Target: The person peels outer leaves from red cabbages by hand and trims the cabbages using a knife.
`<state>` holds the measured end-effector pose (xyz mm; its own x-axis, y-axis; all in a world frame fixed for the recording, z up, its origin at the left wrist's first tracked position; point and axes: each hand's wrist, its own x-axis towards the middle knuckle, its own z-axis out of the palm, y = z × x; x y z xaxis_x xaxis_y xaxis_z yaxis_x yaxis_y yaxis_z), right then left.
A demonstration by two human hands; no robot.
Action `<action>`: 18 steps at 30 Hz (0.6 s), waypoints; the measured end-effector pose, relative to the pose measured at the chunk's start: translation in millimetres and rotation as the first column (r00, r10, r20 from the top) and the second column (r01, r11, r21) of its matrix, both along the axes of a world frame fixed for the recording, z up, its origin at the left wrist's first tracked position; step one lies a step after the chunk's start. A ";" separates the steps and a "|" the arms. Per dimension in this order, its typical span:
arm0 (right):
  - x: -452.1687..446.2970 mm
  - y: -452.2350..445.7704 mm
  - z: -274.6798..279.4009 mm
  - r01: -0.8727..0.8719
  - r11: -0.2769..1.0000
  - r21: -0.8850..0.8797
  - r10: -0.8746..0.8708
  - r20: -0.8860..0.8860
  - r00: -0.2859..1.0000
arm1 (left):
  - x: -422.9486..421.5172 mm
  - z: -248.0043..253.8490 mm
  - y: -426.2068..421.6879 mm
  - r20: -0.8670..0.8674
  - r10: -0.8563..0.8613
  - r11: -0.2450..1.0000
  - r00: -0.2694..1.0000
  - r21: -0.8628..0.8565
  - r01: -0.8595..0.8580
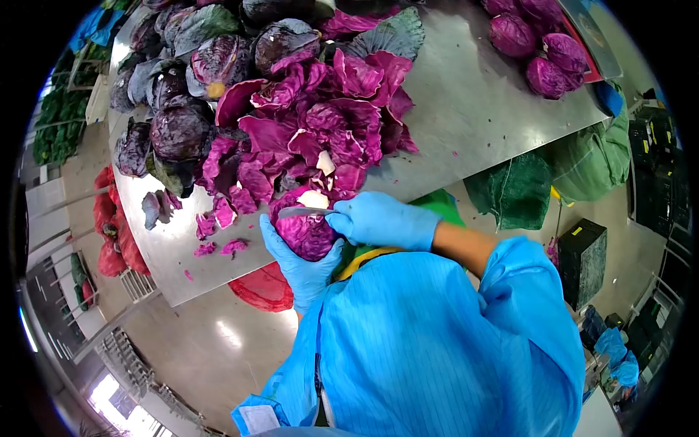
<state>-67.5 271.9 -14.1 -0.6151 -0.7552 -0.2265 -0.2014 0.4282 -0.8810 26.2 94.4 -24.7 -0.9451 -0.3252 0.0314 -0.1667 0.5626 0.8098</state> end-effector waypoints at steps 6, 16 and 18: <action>-18.5 1.8 17.6 0.136 0.990 0.024 -0.136 0.325 0.936 | -0.9 -0.5 -8.7 -0.009 -0.062 0.996 0.998 -0.062 0.061; -16.9 -7.0 10.2 0.396 0.883 0.250 -0.437 0.133 0.890 | 9.2 8.9 -2.7 -0.021 -0.188 0.978 0.982 -0.090 0.186; -6.3 -7.5 15.5 0.361 0.911 0.201 -0.374 0.033 0.927 | 7.8 23.0 7.4 0.038 0.096 0.812 0.995 0.575 -0.100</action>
